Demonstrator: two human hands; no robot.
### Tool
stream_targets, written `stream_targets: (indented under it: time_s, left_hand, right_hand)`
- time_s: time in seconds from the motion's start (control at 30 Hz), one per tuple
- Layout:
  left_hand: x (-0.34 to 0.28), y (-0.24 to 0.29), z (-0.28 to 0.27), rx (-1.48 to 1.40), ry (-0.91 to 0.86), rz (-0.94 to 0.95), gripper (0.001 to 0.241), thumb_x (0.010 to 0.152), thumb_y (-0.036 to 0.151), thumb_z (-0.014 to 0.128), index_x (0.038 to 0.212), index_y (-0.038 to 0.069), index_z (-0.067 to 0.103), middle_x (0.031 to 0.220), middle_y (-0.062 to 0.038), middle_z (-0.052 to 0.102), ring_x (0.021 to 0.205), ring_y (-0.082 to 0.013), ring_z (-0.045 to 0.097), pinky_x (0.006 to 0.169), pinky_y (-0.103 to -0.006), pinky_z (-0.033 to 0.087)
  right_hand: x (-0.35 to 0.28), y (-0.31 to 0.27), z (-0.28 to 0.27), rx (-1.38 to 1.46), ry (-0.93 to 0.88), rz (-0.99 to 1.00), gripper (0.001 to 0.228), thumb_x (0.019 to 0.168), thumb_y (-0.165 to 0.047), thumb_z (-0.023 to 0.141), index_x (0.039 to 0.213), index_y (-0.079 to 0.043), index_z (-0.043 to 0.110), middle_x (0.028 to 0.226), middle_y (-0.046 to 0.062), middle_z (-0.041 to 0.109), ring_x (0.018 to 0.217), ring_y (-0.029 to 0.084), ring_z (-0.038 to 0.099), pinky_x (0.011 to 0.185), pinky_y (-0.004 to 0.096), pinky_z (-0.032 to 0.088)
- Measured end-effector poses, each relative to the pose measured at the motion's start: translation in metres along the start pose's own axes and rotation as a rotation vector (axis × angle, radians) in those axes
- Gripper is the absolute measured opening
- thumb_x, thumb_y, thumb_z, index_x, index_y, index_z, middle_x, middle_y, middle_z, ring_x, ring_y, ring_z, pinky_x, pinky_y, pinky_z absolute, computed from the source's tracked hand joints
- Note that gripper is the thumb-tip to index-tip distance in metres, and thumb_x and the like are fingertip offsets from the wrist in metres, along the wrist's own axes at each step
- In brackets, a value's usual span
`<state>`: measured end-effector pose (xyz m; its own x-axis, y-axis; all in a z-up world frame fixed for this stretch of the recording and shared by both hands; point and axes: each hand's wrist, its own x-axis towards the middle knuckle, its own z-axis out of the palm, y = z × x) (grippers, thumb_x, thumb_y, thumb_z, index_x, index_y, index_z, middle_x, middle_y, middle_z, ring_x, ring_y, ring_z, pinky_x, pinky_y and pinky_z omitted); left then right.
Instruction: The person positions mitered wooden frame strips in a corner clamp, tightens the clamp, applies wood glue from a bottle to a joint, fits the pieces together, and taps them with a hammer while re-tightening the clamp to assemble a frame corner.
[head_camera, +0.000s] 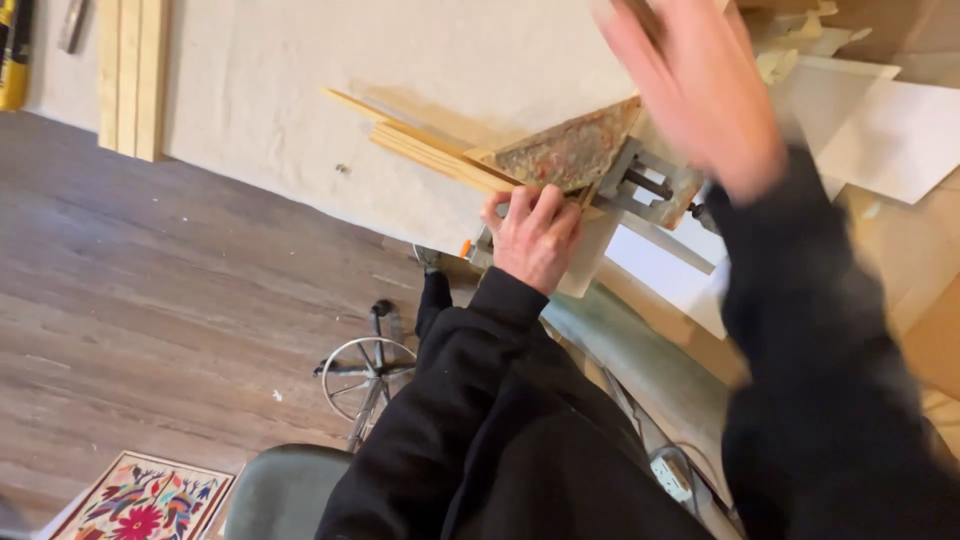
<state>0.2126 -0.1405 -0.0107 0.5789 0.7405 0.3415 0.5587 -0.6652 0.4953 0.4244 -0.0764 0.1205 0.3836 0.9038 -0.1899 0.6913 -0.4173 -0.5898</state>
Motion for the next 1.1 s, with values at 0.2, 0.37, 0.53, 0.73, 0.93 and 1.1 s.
stream_targets:
  time_s: [0.2, 0.37, 0.53, 0.73, 0.93, 1.1]
  left_hand:
    - [0.004, 0.003, -0.009, -0.066, -0.019, 0.002, 0.017, 0.077, 0.02, 0.08, 0.089, 0.016, 0.068, 0.103, 0.001, 0.055, 0.109, -0.0233, 0.054, 0.101, -0.0508, 0.031]
    - [0.004, 0.0, -0.001, -0.058, 0.013, 0.035, 0.018, 0.075, 0.017, 0.083, 0.082, 0.016, 0.066, 0.1, 0.001, 0.052, 0.107, -0.0233, 0.053, 0.099, -0.0523, 0.033]
    - [0.004, 0.0, 0.001, -0.008, 0.042, 0.043, 0.02, 0.074, 0.014, 0.083, 0.079, 0.016, 0.064, 0.099, 0.002, 0.052, 0.107, -0.0231, 0.053, 0.099, -0.0519, 0.033]
    - [0.003, -0.001, 0.0, -0.02, 0.027, 0.06, 0.019, 0.074, 0.015, 0.083, 0.08, 0.015, 0.064, 0.101, 0.002, 0.052, 0.108, -0.023, 0.052, 0.101, -0.0528, 0.032]
    - [0.0, -0.002, 0.001, -0.028, -0.018, 0.057, 0.019, 0.074, 0.017, 0.083, 0.083, 0.014, 0.067, 0.105, 0.002, 0.052, 0.112, -0.0235, 0.05, 0.103, -0.0529, 0.031]
    - [0.001, -0.003, 0.002, -0.044, 0.009, 0.07, 0.019, 0.073, 0.018, 0.083, 0.085, 0.014, 0.068, 0.108, 0.001, 0.053, 0.113, -0.0245, 0.05, 0.104, -0.0541, 0.031]
  right_hand:
    - [-0.241, 0.035, 0.017, 0.157, 0.102, 0.162, 0.036, 0.114, -0.022, 0.046, 0.145, -0.005, 0.053, 0.088, 0.006, 0.067, 0.072, 0.014, 0.067, 0.066, 0.03, 0.055]
    - [-0.317, 0.045, 0.061, 0.247, 0.12, 0.556, 0.051, 0.103, -0.017, 0.053, 0.153, -0.006, 0.047, 0.086, 0.011, 0.07, 0.075, 0.021, 0.068, 0.072, 0.035, 0.057]
    - [-0.323, 0.049, 0.073, 0.184, 0.084, 0.383, 0.05, 0.102, -0.014, 0.059, 0.15, -0.005, 0.049, 0.111, 0.02, 0.07, 0.096, 0.029, 0.071, 0.084, 0.036, 0.055]
    - [-0.314, 0.04, 0.078, 0.199, 0.045, 0.401, 0.051, 0.101, -0.013, 0.059, 0.15, -0.009, 0.049, 0.12, 0.021, 0.069, 0.101, 0.032, 0.072, 0.087, 0.036, 0.055]
    - [-0.313, 0.044, 0.082, 0.195, 0.047, 0.33, 0.051, 0.101, -0.012, 0.059, 0.151, -0.007, 0.048, 0.128, 0.023, 0.067, 0.11, 0.034, 0.071, 0.091, 0.037, 0.054]
    - [-0.312, 0.04, 0.081, 0.165, 0.023, 0.375, 0.05, 0.102, -0.012, 0.058, 0.15, -0.007, 0.049, 0.127, 0.023, 0.067, 0.11, 0.035, 0.07, 0.092, 0.038, 0.054]
